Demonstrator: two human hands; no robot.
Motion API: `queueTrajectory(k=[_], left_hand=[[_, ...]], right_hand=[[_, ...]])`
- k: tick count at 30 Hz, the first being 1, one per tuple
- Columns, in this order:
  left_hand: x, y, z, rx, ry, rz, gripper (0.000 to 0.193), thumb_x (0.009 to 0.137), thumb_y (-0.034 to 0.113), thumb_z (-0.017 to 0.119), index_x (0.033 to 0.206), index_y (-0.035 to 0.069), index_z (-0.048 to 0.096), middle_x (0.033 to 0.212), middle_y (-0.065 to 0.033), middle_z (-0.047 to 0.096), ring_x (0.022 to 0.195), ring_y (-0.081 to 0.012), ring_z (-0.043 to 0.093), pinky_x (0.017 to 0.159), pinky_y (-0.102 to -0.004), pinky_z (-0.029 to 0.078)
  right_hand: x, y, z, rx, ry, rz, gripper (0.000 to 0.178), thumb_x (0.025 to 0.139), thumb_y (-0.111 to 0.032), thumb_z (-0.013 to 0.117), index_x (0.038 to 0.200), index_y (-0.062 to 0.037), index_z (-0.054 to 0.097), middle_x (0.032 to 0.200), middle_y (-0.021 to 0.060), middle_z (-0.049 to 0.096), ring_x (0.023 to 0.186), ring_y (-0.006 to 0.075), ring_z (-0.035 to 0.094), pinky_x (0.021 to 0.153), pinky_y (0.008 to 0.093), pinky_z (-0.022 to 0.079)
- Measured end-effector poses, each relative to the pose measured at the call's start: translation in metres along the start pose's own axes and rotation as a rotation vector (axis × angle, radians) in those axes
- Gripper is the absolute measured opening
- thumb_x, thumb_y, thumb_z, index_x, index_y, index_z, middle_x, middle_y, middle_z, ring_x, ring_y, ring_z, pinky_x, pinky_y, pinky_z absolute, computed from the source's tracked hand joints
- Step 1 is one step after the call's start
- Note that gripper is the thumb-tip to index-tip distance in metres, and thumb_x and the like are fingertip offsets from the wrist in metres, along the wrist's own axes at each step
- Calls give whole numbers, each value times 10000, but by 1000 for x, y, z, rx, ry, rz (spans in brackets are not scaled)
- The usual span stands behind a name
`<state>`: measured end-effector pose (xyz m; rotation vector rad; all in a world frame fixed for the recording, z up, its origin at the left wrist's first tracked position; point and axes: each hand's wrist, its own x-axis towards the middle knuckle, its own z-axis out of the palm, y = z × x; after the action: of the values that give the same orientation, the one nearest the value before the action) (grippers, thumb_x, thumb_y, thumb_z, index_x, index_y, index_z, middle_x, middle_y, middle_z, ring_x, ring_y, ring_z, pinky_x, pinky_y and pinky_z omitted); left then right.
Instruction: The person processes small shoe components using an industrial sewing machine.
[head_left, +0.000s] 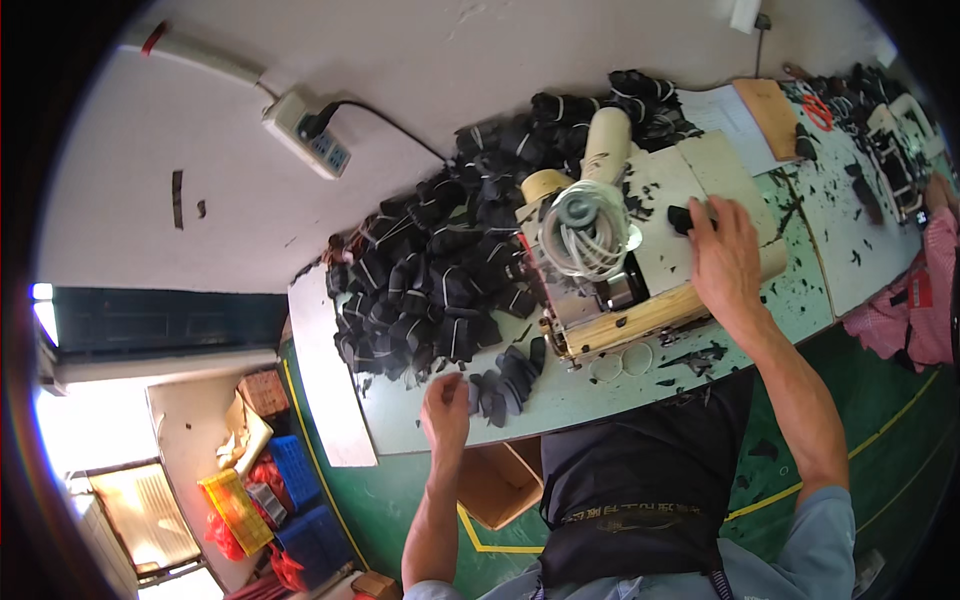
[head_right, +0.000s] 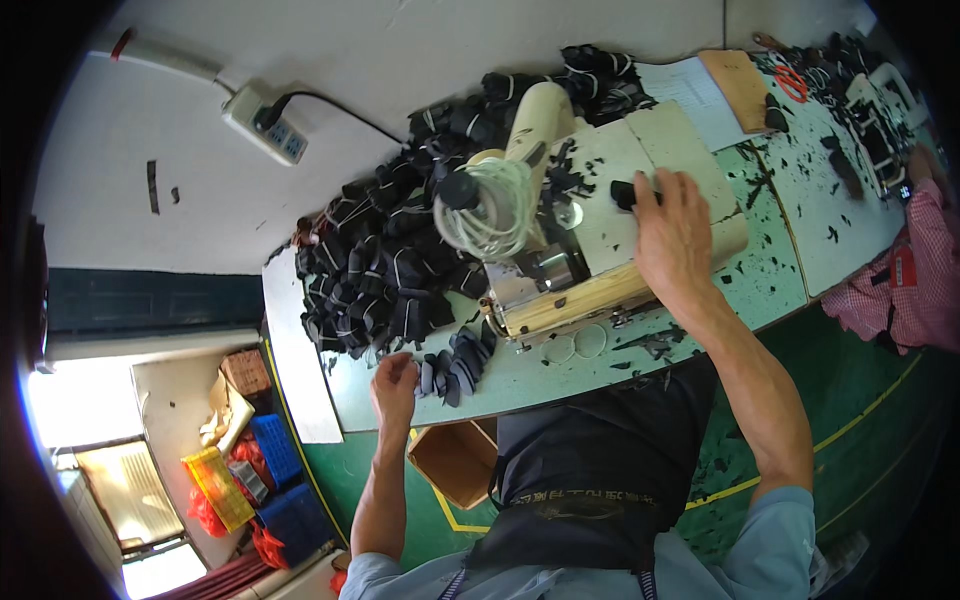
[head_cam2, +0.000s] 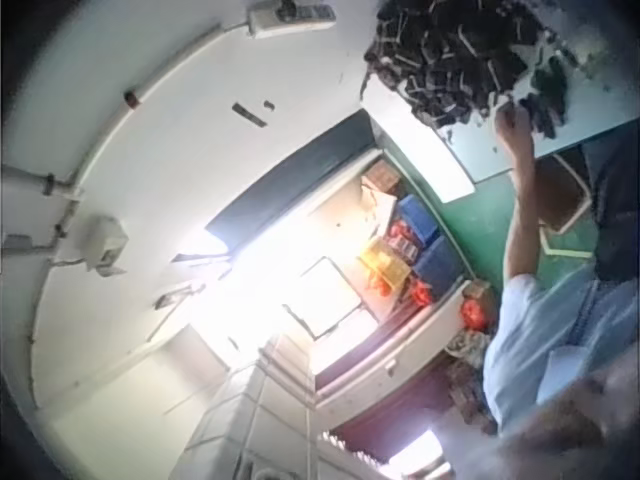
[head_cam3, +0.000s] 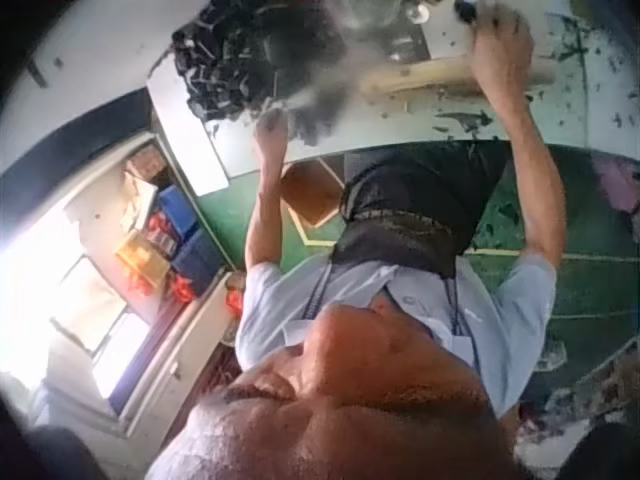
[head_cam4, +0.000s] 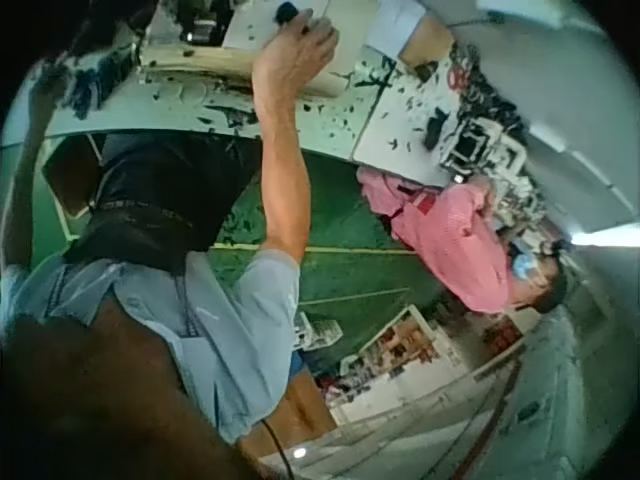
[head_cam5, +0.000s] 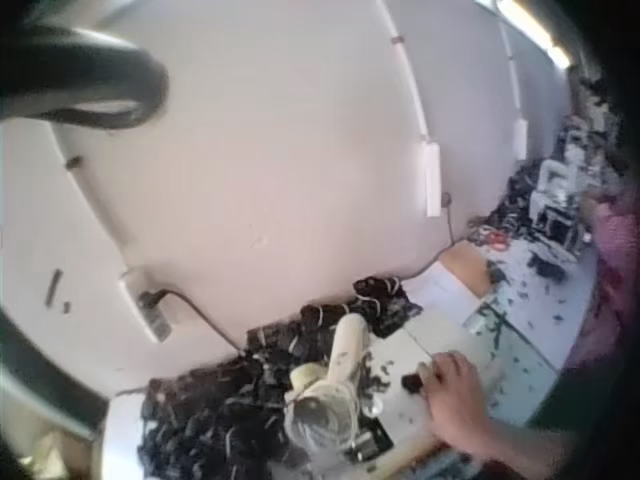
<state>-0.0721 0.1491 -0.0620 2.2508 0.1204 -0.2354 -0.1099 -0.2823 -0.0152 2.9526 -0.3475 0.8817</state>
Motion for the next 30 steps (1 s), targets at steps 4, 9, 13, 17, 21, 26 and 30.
queueTrajectory(k=[4,9,13,17,21,26,30], left_hand=[[-57,-67,-11,272,49,-40,240,900,129,655,1092,-8,701,860,-104,706,739,-173,670,686,-301,533],[-89,-68,33,311,58,63,292,902,134,638,1166,9,648,1143,-208,637,992,-394,627,836,-454,510],[-91,-71,49,407,187,190,293,904,97,631,1181,1,623,1093,-200,631,1022,-406,581,896,-479,457],[-92,-75,55,362,240,174,278,879,87,664,1144,8,630,1059,-188,629,1016,-393,584,880,-468,464],[-97,-84,56,196,259,-10,268,841,75,724,1089,18,642,1003,-128,636,859,-280,619,763,-390,494],[-101,-73,56,-158,166,-169,237,865,79,729,1080,13,653,944,-92,635,751,-192,628,684,-328,498],[-85,-56,68,-147,128,-105,278,881,83,718,1134,-1,636,1006,-111,629,803,-206,669,737,-327,517]], right_hand=[[-13,-67,-48,581,58,0,274,891,-22,591,1160,-11,638,1037,178,610,921,348,609,782,413,507],[-106,-174,-35,1286,-900,322,284,925,-156,656,1152,12,627,1022,211,676,950,382,667,837,427,542],[-159,-228,34,994,-717,291,514,928,-155,675,1361,32,471,1178,245,614,904,324,677,795,365,555],[-167,-264,61,844,-495,324,739,912,-120,678,1478,78,246,1291,320,480,1033,417,597,871,418,531],[-160,-275,69,933,-555,445,760,894,-85,661,1478,104,215,1333,353,433,1201,486,496,1020,499,435],[-152,-270,79,986,-613,667,649,870,-3,629,1451,-5,339,1140,216,595,1057,398,601,905,483,482],[-153,-267,87,1006,-657,681,523,854,2,625,1349,-26,460,1054,192,628,988,382,627,844,478,491]])
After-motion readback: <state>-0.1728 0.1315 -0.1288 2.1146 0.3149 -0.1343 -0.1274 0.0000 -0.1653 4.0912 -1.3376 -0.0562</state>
